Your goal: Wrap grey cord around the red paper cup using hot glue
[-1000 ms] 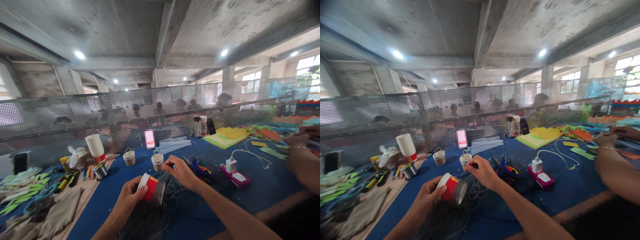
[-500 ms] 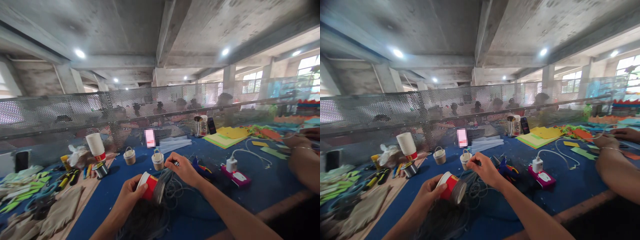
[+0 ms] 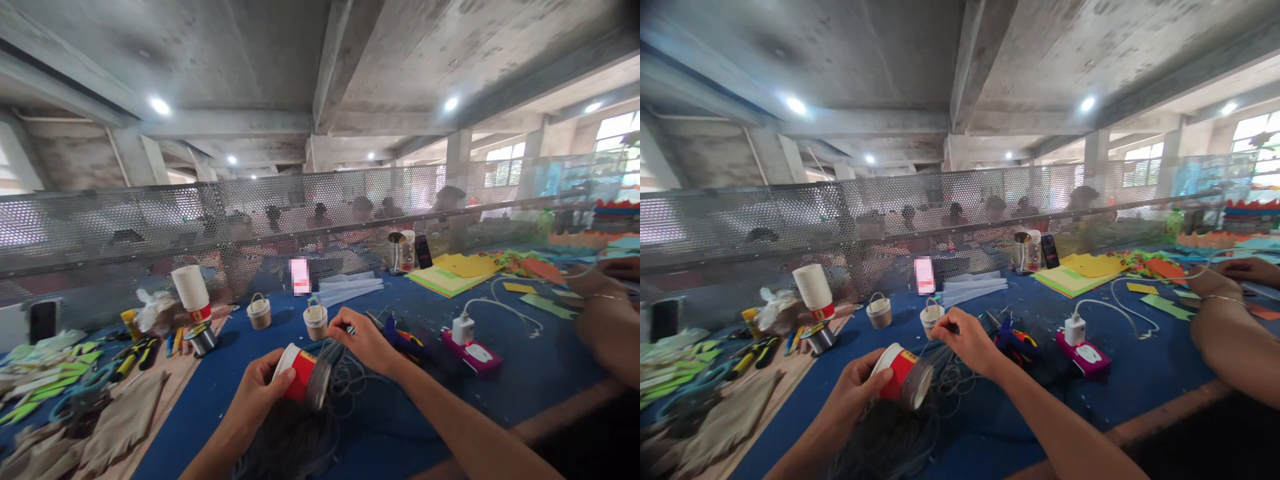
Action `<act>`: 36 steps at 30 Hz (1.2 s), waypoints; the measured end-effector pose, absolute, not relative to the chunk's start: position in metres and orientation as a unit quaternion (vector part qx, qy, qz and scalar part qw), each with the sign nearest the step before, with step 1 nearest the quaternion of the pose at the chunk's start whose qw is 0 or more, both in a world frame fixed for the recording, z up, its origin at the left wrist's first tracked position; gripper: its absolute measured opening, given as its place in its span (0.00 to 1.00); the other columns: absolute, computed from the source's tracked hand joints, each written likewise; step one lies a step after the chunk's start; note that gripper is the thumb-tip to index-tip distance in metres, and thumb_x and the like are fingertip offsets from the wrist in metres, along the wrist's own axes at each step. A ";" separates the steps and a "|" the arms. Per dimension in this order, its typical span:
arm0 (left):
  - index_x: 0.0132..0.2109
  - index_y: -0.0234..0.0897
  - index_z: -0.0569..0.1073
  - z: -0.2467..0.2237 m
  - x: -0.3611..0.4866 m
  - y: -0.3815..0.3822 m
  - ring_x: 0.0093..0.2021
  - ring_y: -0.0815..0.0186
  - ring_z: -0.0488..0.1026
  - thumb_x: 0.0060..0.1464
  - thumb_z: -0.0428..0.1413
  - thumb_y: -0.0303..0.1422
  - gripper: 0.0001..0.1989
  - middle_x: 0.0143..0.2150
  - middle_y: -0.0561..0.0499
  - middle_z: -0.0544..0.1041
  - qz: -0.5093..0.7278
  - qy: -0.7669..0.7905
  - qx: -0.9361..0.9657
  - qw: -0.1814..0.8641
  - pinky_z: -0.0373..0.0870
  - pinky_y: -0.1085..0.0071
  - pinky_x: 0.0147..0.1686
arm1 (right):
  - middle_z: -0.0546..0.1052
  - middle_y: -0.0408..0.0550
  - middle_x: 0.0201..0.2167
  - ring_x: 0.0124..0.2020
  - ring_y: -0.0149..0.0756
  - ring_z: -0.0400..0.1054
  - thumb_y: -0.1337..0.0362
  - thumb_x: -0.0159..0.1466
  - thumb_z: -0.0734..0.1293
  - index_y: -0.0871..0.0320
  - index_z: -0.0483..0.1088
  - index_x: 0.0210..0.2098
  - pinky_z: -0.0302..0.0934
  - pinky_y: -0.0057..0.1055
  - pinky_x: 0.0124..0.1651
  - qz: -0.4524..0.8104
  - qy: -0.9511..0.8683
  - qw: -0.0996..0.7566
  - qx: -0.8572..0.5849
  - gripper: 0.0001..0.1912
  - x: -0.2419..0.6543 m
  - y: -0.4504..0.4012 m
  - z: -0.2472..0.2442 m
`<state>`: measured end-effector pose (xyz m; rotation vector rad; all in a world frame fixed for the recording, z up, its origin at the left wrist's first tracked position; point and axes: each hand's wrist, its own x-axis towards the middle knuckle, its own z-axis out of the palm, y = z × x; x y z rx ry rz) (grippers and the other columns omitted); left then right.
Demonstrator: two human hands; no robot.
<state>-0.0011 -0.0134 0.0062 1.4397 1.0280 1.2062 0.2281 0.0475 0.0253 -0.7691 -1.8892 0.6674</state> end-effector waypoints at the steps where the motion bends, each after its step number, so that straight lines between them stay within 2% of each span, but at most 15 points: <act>1: 0.36 0.32 0.79 0.006 -0.002 -0.013 0.27 0.64 0.71 0.46 0.64 0.46 0.20 0.28 0.48 0.79 0.494 0.420 0.592 0.479 0.65 0.74 0.28 | 0.72 0.42 0.30 0.34 0.33 0.65 0.58 0.66 0.66 0.59 0.73 0.32 0.57 0.28 0.39 0.274 -0.775 0.473 -0.317 0.11 0.228 0.047 0.025; 6: 0.32 0.32 0.77 0.001 -0.004 -0.009 0.26 0.65 0.69 0.46 0.64 0.47 0.19 0.26 0.49 0.77 0.490 0.407 0.604 0.479 0.64 0.74 0.26 | 0.72 0.42 0.30 0.34 0.32 0.66 0.60 0.65 0.67 0.59 0.73 0.31 0.57 0.27 0.39 0.276 -0.781 0.462 -0.318 0.09 0.225 0.047 0.023; 14: 0.34 0.32 0.77 0.005 0.000 -0.016 0.27 0.66 0.70 0.46 0.65 0.45 0.18 0.28 0.49 0.78 0.496 0.395 0.586 0.504 0.65 0.75 0.27 | 0.73 0.42 0.30 0.33 0.31 0.65 0.62 0.64 0.68 0.59 0.74 0.32 0.56 0.26 0.38 0.287 -0.789 0.451 -0.302 0.07 0.221 0.051 0.011; 21: 0.37 0.33 0.78 0.003 -0.002 -0.013 0.26 0.67 0.70 0.45 0.65 0.45 0.19 0.28 0.51 0.77 0.526 0.405 0.556 0.501 0.66 0.75 0.27 | 0.73 0.42 0.30 0.34 0.32 0.65 0.60 0.65 0.67 0.60 0.73 0.32 0.56 0.27 0.38 0.311 -0.771 0.462 -0.310 0.09 0.226 0.050 0.020; 24: 0.36 0.32 0.78 0.004 -0.001 -0.012 0.26 0.67 0.69 0.45 0.65 0.45 0.19 0.27 0.51 0.76 0.520 0.411 0.563 0.493 0.65 0.75 0.27 | 0.72 0.41 0.28 0.30 0.30 0.64 0.57 0.65 0.67 0.60 0.72 0.33 0.56 0.26 0.36 0.365 -0.747 0.472 -0.295 0.12 0.228 0.050 0.023; 27: 0.35 0.32 0.78 0.005 0.000 -0.011 0.26 0.66 0.69 0.45 0.65 0.46 0.20 0.27 0.51 0.77 0.506 0.424 0.582 0.475 0.65 0.74 0.27 | 0.71 0.40 0.24 0.24 0.26 0.63 0.54 0.67 0.65 0.60 0.70 0.33 0.56 0.25 0.33 0.480 -0.702 0.467 -0.242 0.14 0.227 0.048 0.023; 29: 0.34 0.32 0.78 0.005 0.000 -0.011 0.27 0.65 0.70 0.45 0.64 0.47 0.20 0.27 0.50 0.77 0.496 0.435 0.595 0.459 0.66 0.73 0.28 | 0.73 0.41 0.28 0.23 0.25 0.65 0.53 0.67 0.64 0.59 0.68 0.35 0.58 0.26 0.33 0.581 -0.652 0.449 -0.187 0.15 0.226 0.044 0.023; 32: 0.34 0.32 0.77 0.004 -0.002 -0.011 0.27 0.65 0.69 0.46 0.63 0.48 0.20 0.27 0.50 0.76 0.488 0.442 0.615 0.434 0.65 0.74 0.27 | 0.74 0.45 0.34 0.26 0.30 0.70 0.50 0.66 0.65 0.57 0.63 0.35 0.63 0.29 0.33 0.693 -0.589 0.398 -0.122 0.16 0.225 0.038 0.024; 34: 0.34 0.32 0.77 0.003 -0.003 -0.010 0.27 0.66 0.68 0.48 0.61 0.49 0.21 0.27 0.50 0.76 0.481 0.440 0.630 0.422 0.63 0.74 0.27 | 0.73 0.43 0.31 0.26 0.30 0.69 0.50 0.64 0.66 0.56 0.62 0.34 0.64 0.31 0.34 0.696 -0.589 0.391 -0.123 0.16 0.225 0.035 0.026; 36: 0.34 0.32 0.76 0.002 -0.004 -0.010 0.27 0.67 0.67 0.50 0.60 0.48 0.21 0.27 0.51 0.76 0.472 0.438 0.645 0.412 0.62 0.75 0.27 | 0.71 0.40 0.28 0.26 0.28 0.65 0.53 0.62 0.70 0.57 0.66 0.35 0.63 0.29 0.35 0.636 -0.636 0.408 -0.157 0.15 0.226 0.034 0.028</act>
